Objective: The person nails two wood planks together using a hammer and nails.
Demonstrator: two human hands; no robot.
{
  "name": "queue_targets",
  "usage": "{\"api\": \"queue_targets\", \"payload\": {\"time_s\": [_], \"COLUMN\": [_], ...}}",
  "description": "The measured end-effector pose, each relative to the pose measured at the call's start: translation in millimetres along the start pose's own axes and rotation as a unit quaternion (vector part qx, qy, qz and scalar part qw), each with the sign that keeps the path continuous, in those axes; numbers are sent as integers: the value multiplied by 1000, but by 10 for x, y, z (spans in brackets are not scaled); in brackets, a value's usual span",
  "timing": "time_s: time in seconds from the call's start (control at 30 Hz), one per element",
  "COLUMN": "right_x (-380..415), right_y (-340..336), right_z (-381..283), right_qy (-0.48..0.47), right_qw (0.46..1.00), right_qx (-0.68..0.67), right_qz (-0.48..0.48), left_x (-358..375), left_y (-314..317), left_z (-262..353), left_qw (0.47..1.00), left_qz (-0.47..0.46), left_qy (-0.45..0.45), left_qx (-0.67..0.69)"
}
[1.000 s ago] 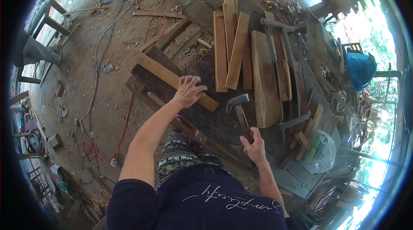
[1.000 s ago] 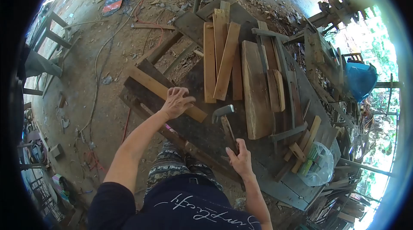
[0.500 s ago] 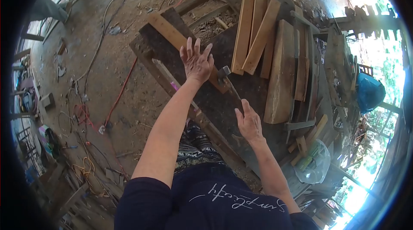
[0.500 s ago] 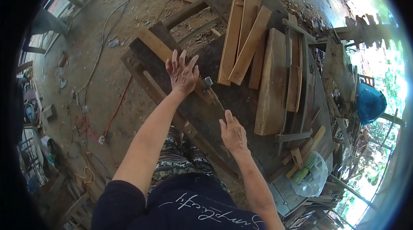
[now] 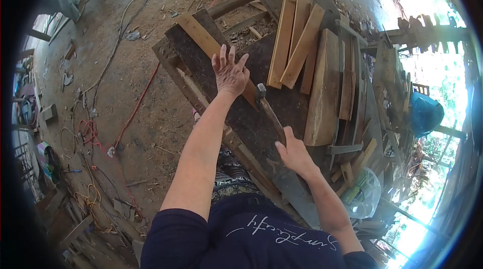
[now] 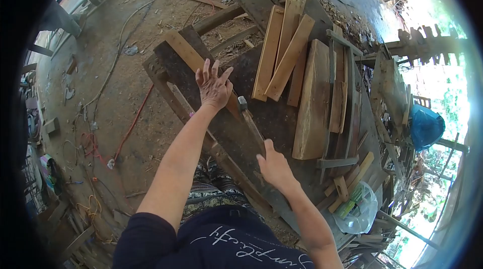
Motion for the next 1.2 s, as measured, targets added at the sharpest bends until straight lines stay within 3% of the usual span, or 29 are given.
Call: {"api": "queue_targets", "payload": {"time_s": [0.07, 0.13, 0.2, 0.27, 0.33, 0.43, 0.53, 0.6, 0.67, 0.8, 0.87, 0.9, 0.97, 1.07, 1.2], "right_x": [201, 590, 794, 916, 986, 1125, 1228, 1271, 1203, 1167, 1151, 1130, 1106, 1065, 1006], "right_y": [-104, -144, -233, -181, -326, -385, -432, -577, -401, -566, -460, -531, -555, -450, -526], "right_z": [-62, -98, -49, 30, -87, -5, -13, -32, 49, 11, -44, -63, -83, -30, -187], "right_qy": [-22, 114, 86, 61, -103, -115, -107, -116, 24, -38, -16, -18, 8, 73, 37], "right_qw": [998, 957, 952, 944, 970, 977, 975, 965, 984, 952, 884, 882, 828, 854, 841], "right_qx": [-52, -214, -250, -291, -210, -175, -160, -142, -177, -303, -445, -450, -538, -490, -526], "right_qz": [-24, -159, -153, -144, -59, 30, 114, 187, -1, -19, -144, -141, -157, -160, -119], "left_x": [-23, -46, -97, -166, -197, -212, -249, -269, -308, -345, -378, -400, -403, -443, -481], "left_y": [10, 51, 47, 87, 120, 101, 119, 100, 52, 42, 71, 108, 137, 211, 221], "left_z": [-1, -7, 39, 38, 85, 146, 320, 458, 488, 569, 551, 550, 543, 494, 469], "left_qw": [1000, 1000, 1000, 994, 992, 990, 995, 997, 998, 998, 997, 995, 993, 989, 988], "left_qz": [-7, -13, -22, -44, -31, -27, -1, 5, -5, -25, -43, -58, -75, -123, -138], "left_qy": [-1, -11, -19, -101, -121, -138, -41, 47, 29, 19, 15, 4, -3, -26, -35], "left_qx": [1, -1, -7, 4, -8, -25, -92, -63, -49, -57, -69, -81, -95, -76, -62]}}
Point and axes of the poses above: each hand's wrist, its own x-axis away from the middle knuckle, its own y-axis out of the palm, z = x × y, the point moved 9 cm from there along -x, towards the middle knuckle, and after that the axes turned 12 degrees about -z, right-handed, at the moved point
